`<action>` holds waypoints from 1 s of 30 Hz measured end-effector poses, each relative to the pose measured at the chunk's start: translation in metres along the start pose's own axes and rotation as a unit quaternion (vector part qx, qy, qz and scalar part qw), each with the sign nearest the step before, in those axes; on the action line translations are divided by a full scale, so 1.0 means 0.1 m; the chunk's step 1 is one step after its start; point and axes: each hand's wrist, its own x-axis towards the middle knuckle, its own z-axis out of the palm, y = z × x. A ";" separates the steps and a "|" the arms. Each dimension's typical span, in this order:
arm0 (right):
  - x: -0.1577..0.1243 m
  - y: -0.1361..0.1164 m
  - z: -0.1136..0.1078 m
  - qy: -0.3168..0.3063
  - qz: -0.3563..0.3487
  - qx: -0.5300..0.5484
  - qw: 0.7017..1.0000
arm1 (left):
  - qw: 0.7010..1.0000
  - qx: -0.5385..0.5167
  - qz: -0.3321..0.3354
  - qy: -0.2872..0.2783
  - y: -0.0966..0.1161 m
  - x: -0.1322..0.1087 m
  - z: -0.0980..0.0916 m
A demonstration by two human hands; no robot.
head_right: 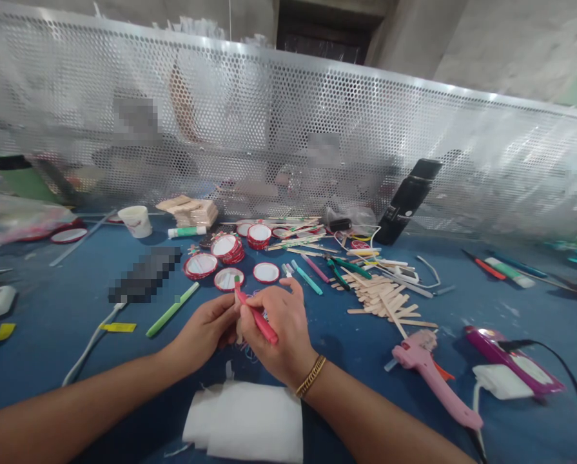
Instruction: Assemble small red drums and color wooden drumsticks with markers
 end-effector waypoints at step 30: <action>0.00 0.02 0.00 0.006 0.004 -0.009 1.000 | 1.000 0.017 0.010 -0.016 -0.05 0.01 -0.03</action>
